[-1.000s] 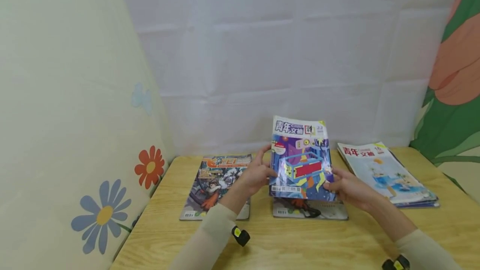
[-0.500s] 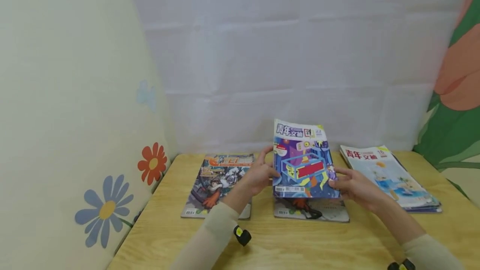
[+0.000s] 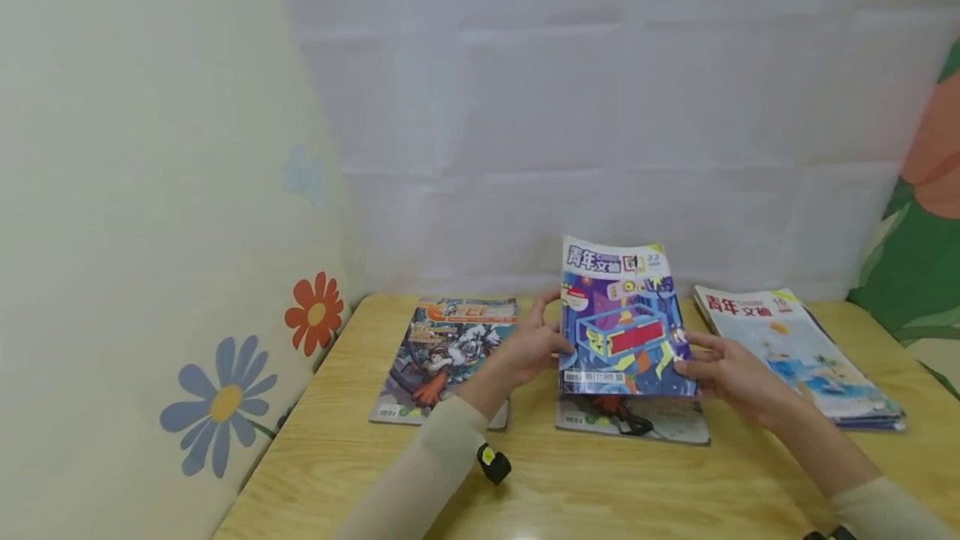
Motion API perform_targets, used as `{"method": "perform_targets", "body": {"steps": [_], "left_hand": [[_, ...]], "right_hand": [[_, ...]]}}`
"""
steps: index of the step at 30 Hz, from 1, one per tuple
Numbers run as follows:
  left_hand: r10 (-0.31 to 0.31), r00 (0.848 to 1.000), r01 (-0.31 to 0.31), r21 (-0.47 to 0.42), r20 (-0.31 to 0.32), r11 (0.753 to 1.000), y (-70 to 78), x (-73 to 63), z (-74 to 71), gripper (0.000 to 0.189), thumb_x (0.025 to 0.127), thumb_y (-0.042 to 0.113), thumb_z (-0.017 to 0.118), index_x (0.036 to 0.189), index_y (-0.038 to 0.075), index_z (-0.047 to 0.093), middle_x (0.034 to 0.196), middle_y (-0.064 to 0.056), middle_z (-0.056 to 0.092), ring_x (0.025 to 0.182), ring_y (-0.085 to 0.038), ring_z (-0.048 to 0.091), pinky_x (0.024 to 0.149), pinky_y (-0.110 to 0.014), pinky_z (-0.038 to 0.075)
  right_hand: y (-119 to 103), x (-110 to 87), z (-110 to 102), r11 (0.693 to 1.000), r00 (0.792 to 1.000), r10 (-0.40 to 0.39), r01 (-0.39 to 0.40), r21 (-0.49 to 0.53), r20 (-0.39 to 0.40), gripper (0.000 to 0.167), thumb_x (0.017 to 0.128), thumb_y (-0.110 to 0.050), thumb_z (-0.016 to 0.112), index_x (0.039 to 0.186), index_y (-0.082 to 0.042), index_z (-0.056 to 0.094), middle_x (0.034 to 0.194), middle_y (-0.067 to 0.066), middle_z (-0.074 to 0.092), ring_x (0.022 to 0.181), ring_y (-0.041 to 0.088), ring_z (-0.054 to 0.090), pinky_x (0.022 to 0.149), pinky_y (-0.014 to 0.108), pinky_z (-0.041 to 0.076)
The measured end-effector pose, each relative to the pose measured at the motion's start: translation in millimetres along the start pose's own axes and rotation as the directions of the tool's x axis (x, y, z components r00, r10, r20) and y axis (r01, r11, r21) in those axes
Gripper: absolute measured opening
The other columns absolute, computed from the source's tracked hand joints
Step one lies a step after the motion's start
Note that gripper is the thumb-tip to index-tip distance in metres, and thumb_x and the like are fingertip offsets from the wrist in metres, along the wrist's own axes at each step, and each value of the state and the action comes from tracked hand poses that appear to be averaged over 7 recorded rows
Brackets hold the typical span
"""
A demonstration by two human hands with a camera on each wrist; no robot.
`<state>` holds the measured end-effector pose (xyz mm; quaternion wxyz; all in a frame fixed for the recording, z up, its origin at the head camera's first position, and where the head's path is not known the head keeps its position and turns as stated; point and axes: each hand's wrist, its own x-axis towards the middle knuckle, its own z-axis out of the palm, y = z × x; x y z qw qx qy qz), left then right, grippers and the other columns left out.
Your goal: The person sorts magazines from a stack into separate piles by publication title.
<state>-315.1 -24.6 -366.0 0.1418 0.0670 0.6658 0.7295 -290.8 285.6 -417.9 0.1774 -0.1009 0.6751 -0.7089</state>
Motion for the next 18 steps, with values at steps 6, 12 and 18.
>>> {"method": "perform_targets", "body": {"steps": [6, 12, 18], "left_hand": [[-0.017, 0.999, 0.017, 0.007, 0.028, 1.000, 3.0, 8.2, 12.5, 0.100, 0.074, -0.027, 0.054, 0.154, 0.026, 0.025, 0.128, -0.022, 0.062, 0.107, -0.039, 0.065, 0.090, -0.053, 0.054], [-0.017, 1.000, 0.016, 0.013, 0.025, 1.000, 0.5, 23.0, 28.9, 0.101, 0.071, -0.029, 0.052, 0.153, 0.024, 0.025, 0.127, -0.020, 0.063, 0.104, -0.039, 0.066, 0.086, -0.053, 0.056], [-0.045, 0.999, 0.045, 0.022, 0.007, 0.999, -13.7, 36.8, 48.8, 0.102, 0.068, -0.029, 0.052, 0.151, 0.024, 0.027, 0.120, -0.019, 0.066, 0.101, -0.038, 0.067, 0.084, -0.054, 0.057]], "right_hand": [[-1, -6.4, -11, 0.999, 1.000, 0.021, -0.021, -0.033, -0.020, 0.083, 0.100, -0.018, 0.068, 0.161, 0.001, 0.015, 0.133, 0.024, 0.062, 0.106, 0.031, 0.068, 0.088, 0.047, 0.057], [-2, -13.0, -25, 0.998, 0.999, 0.007, -0.009, -0.057, -0.032, 0.083, 0.101, -0.016, 0.066, 0.160, 0.005, 0.011, 0.142, 0.031, 0.051, 0.106, 0.031, 0.068, 0.087, 0.048, 0.057], [6, -22.8, -42, 1.000, 0.999, 0.024, -0.025, -0.015, -0.043, 0.084, 0.101, -0.016, 0.064, 0.160, 0.006, 0.009, 0.129, 0.022, 0.063, 0.103, 0.030, 0.069, 0.087, 0.049, 0.057]]}}
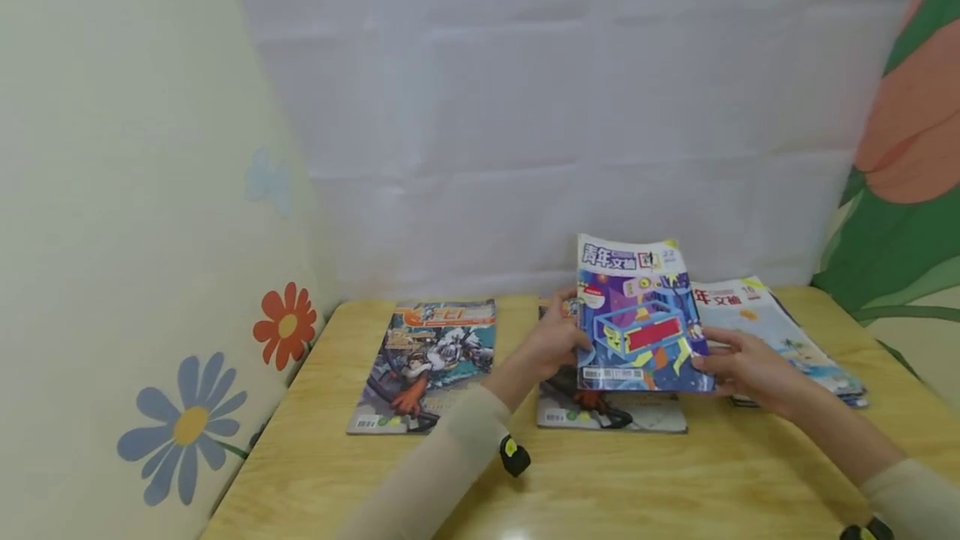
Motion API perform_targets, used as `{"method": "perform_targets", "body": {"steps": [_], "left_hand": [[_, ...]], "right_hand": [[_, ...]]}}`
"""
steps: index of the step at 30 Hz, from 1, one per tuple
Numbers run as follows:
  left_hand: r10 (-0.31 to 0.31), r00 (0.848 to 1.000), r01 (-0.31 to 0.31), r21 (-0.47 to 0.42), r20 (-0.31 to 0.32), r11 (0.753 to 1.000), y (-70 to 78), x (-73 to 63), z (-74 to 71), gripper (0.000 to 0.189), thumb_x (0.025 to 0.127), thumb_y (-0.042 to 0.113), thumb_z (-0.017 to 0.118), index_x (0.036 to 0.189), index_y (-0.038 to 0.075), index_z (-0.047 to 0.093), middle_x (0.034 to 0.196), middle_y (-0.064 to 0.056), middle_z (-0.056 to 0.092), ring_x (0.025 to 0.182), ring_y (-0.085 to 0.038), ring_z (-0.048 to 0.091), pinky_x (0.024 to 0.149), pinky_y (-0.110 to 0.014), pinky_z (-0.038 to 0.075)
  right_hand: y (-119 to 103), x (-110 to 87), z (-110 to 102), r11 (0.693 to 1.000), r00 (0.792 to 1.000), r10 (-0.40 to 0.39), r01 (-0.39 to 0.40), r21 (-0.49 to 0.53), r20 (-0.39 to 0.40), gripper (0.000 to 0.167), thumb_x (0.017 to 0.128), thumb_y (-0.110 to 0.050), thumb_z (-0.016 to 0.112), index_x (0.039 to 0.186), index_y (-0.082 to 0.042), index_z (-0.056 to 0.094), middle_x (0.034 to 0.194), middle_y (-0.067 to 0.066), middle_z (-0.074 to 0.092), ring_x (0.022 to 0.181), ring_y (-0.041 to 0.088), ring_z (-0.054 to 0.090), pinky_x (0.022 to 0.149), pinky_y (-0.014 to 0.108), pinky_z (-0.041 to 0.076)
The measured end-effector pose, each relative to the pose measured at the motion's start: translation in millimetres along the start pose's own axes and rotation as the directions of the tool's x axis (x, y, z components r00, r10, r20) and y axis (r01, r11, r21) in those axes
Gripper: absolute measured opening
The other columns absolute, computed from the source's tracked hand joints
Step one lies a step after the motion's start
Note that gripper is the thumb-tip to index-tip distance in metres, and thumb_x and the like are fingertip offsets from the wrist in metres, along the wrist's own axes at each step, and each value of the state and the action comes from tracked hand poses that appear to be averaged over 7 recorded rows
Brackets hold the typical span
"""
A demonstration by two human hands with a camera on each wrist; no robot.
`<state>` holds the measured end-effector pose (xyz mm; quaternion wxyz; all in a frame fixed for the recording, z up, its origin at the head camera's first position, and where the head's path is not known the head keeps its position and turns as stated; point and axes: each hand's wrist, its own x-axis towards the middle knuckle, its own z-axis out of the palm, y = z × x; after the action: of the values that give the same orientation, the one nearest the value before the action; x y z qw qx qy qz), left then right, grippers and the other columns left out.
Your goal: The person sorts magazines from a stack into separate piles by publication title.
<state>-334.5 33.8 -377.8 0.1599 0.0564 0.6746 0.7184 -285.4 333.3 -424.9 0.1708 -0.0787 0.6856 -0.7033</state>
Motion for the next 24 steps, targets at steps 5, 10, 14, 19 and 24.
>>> {"method": "perform_targets", "body": {"steps": [5, 10, 14, 19, 24], "left_hand": [[-0.013, 0.999, 0.013, 0.010, -0.035, 1.000, -7.2, 7.1, 16.2, 0.104, 0.067, -0.029, 0.054, 0.152, 0.025, 0.031, 0.114, -0.017, 0.066, 0.099, -0.036, 0.068, 0.084, -0.053, 0.057], [0.002, 0.998, -0.004, -0.031, -0.065, 1.000, -12.9, 19.3, 33.5, 0.104, 0.063, -0.032, 0.052, 0.149, 0.024, 0.034, 0.108, -0.018, 0.066, 0.095, -0.037, 0.068, 0.080, -0.055, 0.057], [0.004, 0.997, -0.011, -0.097, -0.071, 0.995, -17.9, 29.0, 49.5, 0.103, 0.062, -0.034, 0.050, 0.145, 0.024, 0.038, 0.109, -0.018, 0.066, 0.097, -0.039, 0.068, 0.082, -0.058, 0.056], [0.003, 0.998, -0.010, -0.103, -0.066, 0.995, -25.5, 40.2, 67.6, 0.102, 0.063, -0.035, 0.051, 0.143, 0.026, 0.040, 0.110, -0.016, 0.065, 0.098, -0.039, 0.067, 0.084, -0.061, 0.055], [0.032, 0.999, -0.033, -0.029, -0.027, 0.999, -37.9, 48.7, 80.9, 0.097, 0.069, -0.032, 0.060, 0.143, 0.027, 0.039, 0.107, -0.015, 0.068, 0.092, -0.037, 0.069, 0.078, -0.058, 0.058]], "right_hand": [[9, -2.8, -15, 0.999, 1.000, 0.021, -0.021, 0.042, -0.003, 0.083, 0.102, -0.013, 0.063, 0.159, 0.007, 0.007, 0.120, 0.014, 0.067, 0.102, 0.028, 0.068, 0.090, 0.050, 0.056], [13, -5.3, -34, 0.998, 0.999, -0.041, 0.042, 0.046, -0.011, 0.081, 0.104, -0.017, 0.059, 0.160, 0.005, 0.006, 0.122, 0.001, 0.066, 0.105, 0.018, 0.066, 0.090, 0.037, 0.055], [16, -9.2, -46, 0.981, 0.993, -0.122, 0.119, 0.152, 0.008, 0.077, 0.107, -0.013, 0.052, 0.159, 0.006, -0.002, 0.120, -0.007, 0.065, 0.108, 0.015, 0.065, 0.091, 0.035, 0.055], [21, -12.6, -60, 0.948, 0.991, -0.132, 0.134, 0.288, -0.026, 0.079, 0.106, -0.003, 0.049, 0.157, 0.006, -0.011, 0.113, -0.007, 0.068, 0.104, 0.014, 0.067, 0.088, 0.035, 0.056], [27, -13.9, -77, 0.956, 0.992, -0.112, 0.121, 0.267, -0.050, 0.080, 0.103, 0.002, 0.051, 0.156, 0.007, -0.008, 0.111, -0.004, 0.069, 0.101, 0.017, 0.068, 0.085, 0.038, 0.058]]}}
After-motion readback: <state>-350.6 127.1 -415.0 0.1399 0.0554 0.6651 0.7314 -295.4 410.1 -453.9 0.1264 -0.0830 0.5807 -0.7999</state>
